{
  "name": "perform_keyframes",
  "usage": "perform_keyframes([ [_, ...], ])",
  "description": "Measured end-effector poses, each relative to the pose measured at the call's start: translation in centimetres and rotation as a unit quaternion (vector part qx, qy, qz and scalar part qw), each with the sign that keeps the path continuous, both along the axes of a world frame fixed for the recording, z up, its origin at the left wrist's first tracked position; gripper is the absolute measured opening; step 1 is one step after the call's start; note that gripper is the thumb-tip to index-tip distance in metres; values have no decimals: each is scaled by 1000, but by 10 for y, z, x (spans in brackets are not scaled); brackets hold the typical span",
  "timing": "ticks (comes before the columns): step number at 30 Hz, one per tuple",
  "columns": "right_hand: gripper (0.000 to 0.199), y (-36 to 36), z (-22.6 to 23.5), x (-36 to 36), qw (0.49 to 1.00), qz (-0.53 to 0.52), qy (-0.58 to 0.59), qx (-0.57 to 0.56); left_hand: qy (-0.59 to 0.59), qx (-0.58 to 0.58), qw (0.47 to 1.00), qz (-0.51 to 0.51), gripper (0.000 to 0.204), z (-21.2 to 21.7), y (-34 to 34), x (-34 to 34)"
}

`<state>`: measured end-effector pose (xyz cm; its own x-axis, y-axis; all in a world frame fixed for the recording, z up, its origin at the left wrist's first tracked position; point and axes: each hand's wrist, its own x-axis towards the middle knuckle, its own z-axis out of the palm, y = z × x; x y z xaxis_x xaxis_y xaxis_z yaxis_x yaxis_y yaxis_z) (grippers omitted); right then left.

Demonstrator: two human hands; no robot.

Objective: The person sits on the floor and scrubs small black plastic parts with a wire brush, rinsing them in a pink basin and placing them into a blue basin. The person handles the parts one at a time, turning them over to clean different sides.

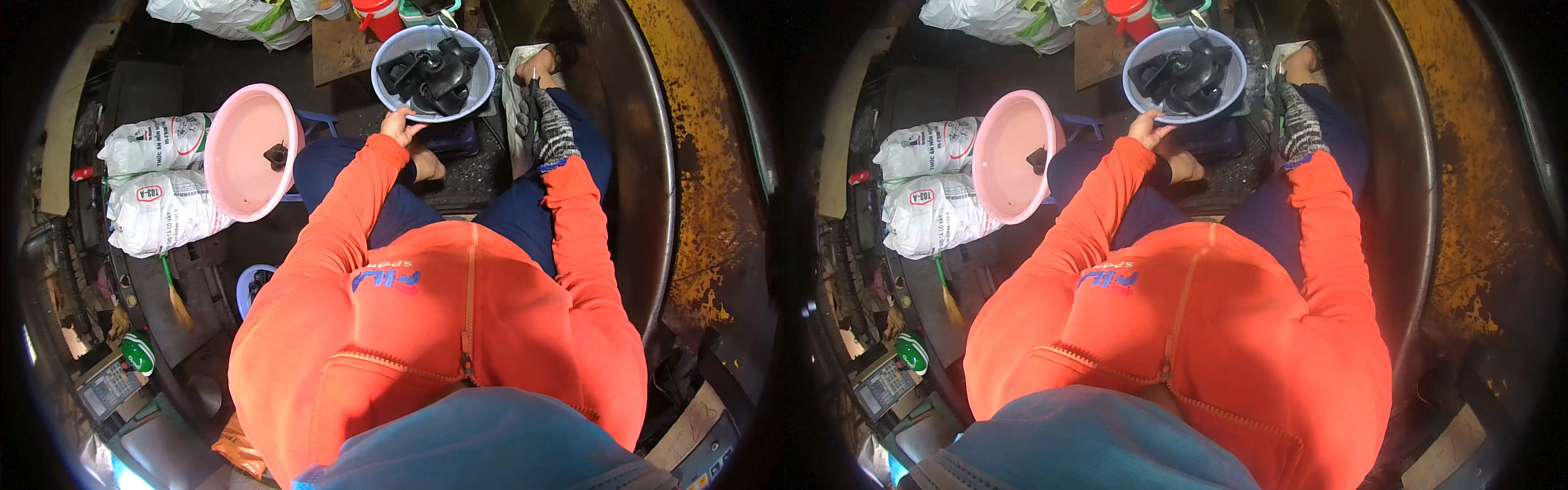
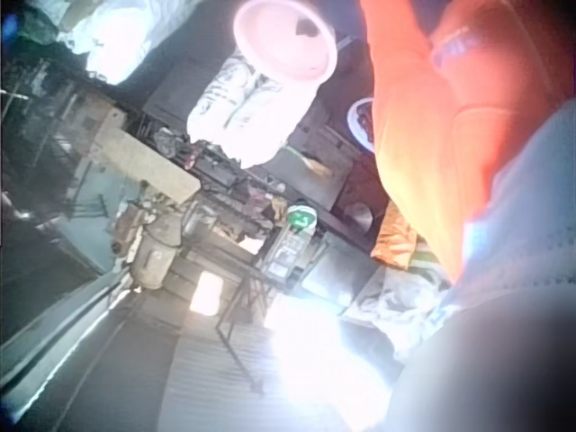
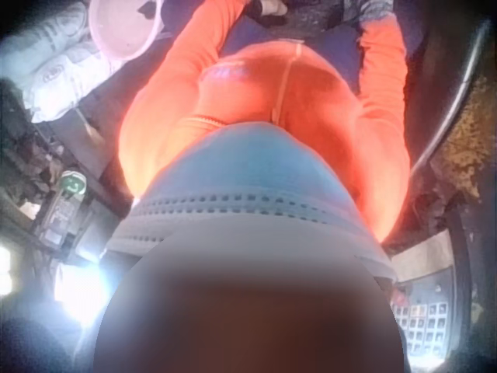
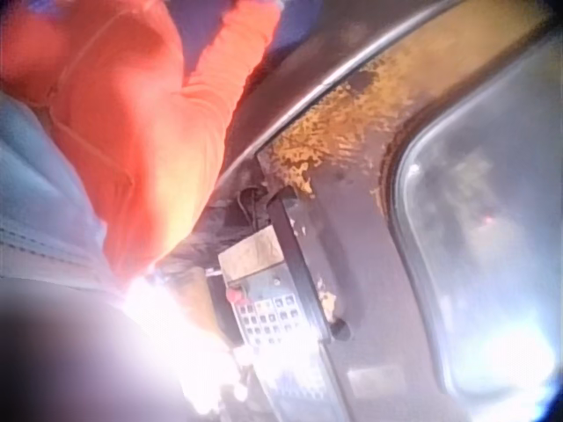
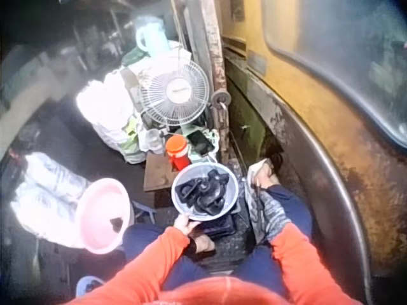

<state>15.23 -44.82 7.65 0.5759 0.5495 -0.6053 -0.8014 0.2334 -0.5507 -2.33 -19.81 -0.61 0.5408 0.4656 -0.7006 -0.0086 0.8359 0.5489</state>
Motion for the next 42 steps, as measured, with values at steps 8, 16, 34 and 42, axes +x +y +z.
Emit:
perform_keyframes([
  [8,22,12,-5,7,995,83,-35,49,333,354,874,5,79,10,9,-8],
  [16,18,25,8,-9,973,90,-201,-75,378,725,436,-376,50,40,50,47],
  [34,76,89,-63,-11,766,234,-409,-437,160,205,962,-78,31,-17,44,-14],
  [42,64,84,-63,-8,775,139,-454,-418,81,214,967,-107,29,-24,43,-4],
])
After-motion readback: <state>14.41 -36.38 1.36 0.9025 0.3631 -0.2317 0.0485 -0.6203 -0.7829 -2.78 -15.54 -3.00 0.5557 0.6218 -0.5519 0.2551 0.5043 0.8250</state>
